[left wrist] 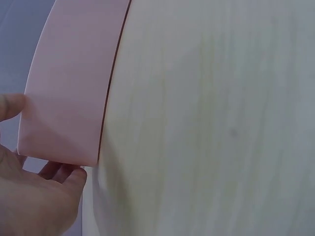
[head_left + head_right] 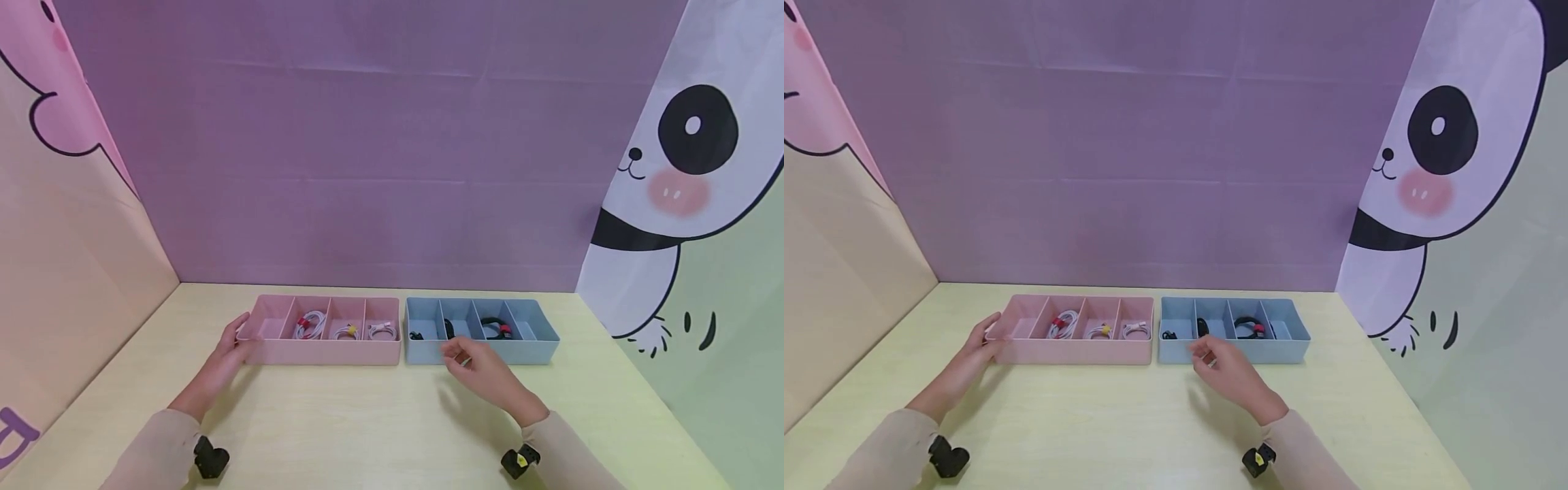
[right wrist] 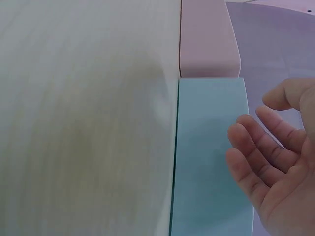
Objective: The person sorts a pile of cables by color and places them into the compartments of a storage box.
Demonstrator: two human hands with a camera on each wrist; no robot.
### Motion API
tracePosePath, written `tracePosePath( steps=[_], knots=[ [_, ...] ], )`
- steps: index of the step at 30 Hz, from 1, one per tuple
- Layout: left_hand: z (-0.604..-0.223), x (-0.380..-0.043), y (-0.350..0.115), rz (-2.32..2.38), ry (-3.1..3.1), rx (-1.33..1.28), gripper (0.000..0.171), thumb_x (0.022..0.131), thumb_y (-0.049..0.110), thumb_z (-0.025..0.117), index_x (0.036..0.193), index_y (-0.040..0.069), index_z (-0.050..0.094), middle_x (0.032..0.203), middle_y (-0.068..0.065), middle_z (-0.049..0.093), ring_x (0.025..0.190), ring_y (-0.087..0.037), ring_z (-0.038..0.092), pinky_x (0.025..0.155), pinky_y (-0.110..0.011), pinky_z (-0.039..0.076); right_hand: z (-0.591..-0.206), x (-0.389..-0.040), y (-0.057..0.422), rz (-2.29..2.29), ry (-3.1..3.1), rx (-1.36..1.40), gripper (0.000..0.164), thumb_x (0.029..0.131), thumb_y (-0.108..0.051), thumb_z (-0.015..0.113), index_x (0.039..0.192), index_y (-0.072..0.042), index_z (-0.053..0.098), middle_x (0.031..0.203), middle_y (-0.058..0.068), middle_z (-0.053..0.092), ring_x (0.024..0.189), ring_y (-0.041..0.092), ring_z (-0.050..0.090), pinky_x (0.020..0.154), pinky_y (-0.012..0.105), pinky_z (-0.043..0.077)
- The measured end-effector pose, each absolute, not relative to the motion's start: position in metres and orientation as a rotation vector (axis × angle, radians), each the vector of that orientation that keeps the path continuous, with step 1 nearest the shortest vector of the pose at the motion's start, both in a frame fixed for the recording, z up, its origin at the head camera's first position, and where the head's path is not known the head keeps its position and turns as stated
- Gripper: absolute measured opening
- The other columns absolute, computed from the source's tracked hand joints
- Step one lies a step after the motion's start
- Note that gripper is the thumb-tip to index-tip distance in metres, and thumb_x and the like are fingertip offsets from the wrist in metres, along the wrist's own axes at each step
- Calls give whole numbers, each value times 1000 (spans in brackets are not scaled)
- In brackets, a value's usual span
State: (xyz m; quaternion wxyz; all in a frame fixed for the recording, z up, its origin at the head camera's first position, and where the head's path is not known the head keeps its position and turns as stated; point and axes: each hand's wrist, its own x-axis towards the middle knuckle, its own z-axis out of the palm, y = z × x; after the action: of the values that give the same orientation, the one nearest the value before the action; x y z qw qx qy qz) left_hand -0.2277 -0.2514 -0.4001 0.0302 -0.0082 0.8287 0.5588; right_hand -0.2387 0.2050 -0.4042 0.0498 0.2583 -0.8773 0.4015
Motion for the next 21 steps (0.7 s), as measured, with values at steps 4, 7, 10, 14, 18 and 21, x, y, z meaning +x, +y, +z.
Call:
tracePosePath(
  steps=[4,7,10,14,18,21],
  knots=[
    [-401,-226,-251,1733,2592,17,76,106,27,46,161,8,-4,154,-33,18,140,-43,25,115,-60,19,-406,-237,215,1188,-2674,769,15,97,-9,64,111,-4,68,100,5,70,88,11,63,73,26,55],
    [-401,-226,-251,1720,2638,56,75,106,25,47,160,4,-1,155,-34,19,138,-43,29,112,-58,26,-405,-236,222,1167,-2681,763,15,97,-10,64,110,-5,68,101,5,70,88,12,63,73,26,55],
    [-402,-226,-251,1702,2684,95,72,106,22,47,159,2,1,153,-34,24,133,-41,34,105,-46,36,-406,-236,228,1150,-2681,765,15,97,-10,64,110,-4,68,101,6,70,88,11,63,73,26,55],
    [-403,-226,-253,1690,2740,161,70,105,16,47,158,-1,5,152,-33,27,130,-39,38,93,-27,40,-407,-236,236,1129,-2671,769,15,97,-9,64,110,-4,68,100,7,70,87,11,63,71,26,55],
    [-403,-227,-253,1682,2799,229,69,103,11,49,156,-6,9,152,-36,24,136,-45,31,103,-42,38,-409,-237,242,1110,-2675,742,15,96,-8,64,110,-5,68,100,6,70,87,10,63,71,26,54],
    [-402,-227,-254,1645,2851,251,67,102,10,50,154,-10,12,151,-38,22,140,-50,23,108,-66,27,-409,-237,245,1098,-2681,737,15,96,-8,64,111,-5,68,100,5,70,87,10,63,71,26,54]
  ],
)
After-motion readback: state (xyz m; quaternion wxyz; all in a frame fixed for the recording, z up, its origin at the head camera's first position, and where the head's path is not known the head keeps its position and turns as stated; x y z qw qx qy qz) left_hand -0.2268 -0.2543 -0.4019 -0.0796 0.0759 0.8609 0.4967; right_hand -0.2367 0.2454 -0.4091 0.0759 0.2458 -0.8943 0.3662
